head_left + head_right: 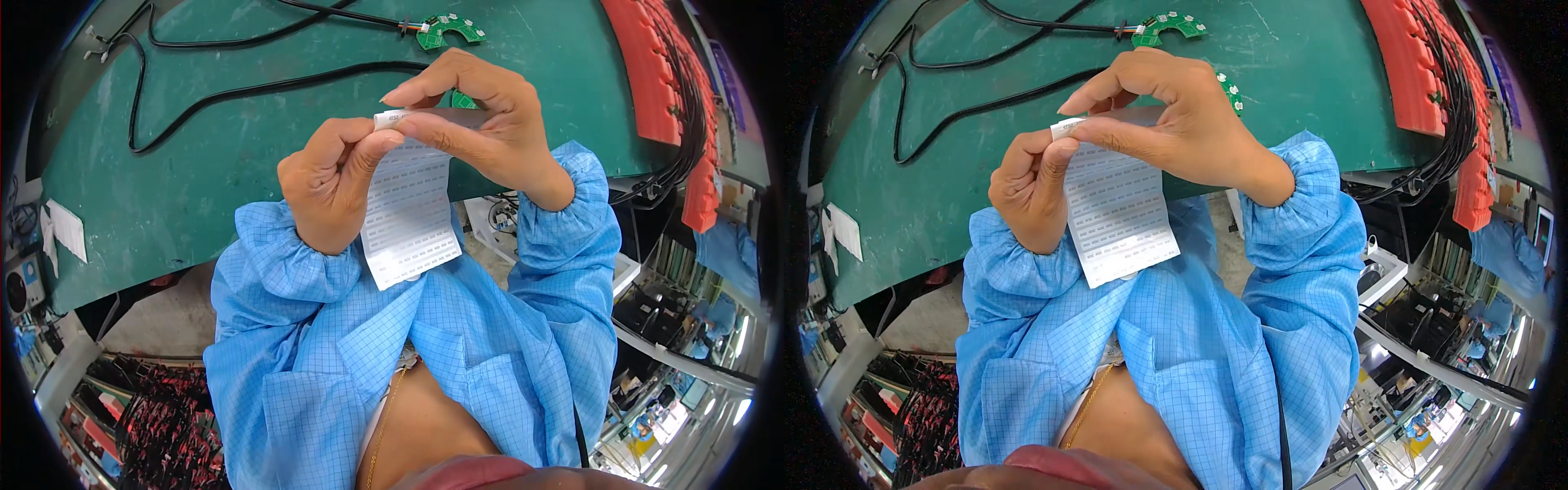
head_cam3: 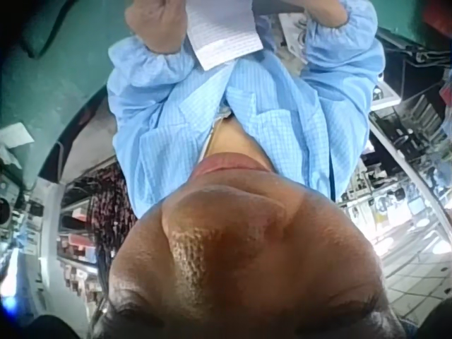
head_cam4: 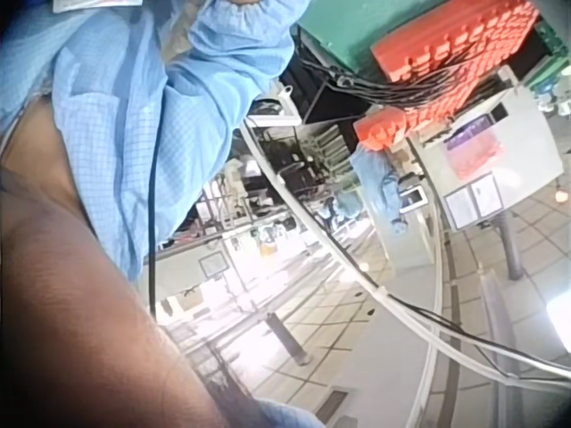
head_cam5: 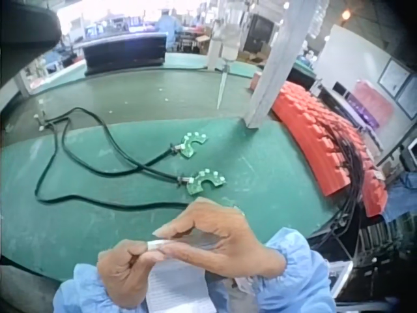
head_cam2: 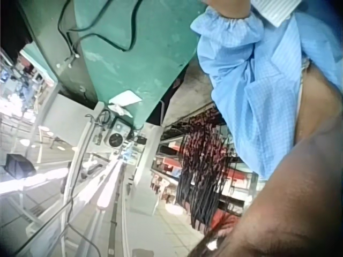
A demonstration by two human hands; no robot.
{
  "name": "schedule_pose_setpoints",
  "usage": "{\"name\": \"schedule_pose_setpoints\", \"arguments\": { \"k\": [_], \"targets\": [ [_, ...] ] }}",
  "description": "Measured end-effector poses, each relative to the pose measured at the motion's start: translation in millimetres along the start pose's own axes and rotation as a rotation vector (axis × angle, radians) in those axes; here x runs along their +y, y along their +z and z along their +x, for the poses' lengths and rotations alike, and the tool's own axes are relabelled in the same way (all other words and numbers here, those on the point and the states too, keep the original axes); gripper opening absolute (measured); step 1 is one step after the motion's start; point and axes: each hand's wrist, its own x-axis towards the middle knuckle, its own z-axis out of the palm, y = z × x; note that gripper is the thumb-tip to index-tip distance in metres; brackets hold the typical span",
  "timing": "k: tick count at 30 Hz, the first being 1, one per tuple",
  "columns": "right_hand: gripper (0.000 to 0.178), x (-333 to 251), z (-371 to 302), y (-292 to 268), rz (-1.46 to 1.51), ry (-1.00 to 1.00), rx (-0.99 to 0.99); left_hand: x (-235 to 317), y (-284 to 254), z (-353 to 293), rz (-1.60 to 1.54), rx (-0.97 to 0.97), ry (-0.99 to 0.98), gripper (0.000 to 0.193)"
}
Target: Assembling printed circuit boards by connecting cables and applying adhesive.
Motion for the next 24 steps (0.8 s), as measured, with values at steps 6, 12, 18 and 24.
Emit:
{"name": "schedule_pose_setpoints", "arguments": {
  "k": [6, 12, 18, 24],
  "targets": [
    [0.019, 1.9, -0.6, 0.3, -0.037, -0.039, -0.003, 0.5, 1.8, 0.5, 0.032, 0.016, 0.058, 0.014],
    [0.015, 6.5, -1.9, 0.0, -0.058, -0.131, 0.07, 4.4, 4.5, 1.3, 0.054, -0.007, -0.002, 0.014],
    [0.01, -2.4, -6.4, -28.9, 0.078, 0.046, -0.007, 12.7, 1.2, -6.2, 0.048, -0.101, -0.191, 0.011],
    [0.008, 31.3, -14.2, -90.1, -0.11, 0.343, -0.188, 3.7, 4.7, -10.7, 0.124, -0.468, -0.031, 0.011]
  ]
}}
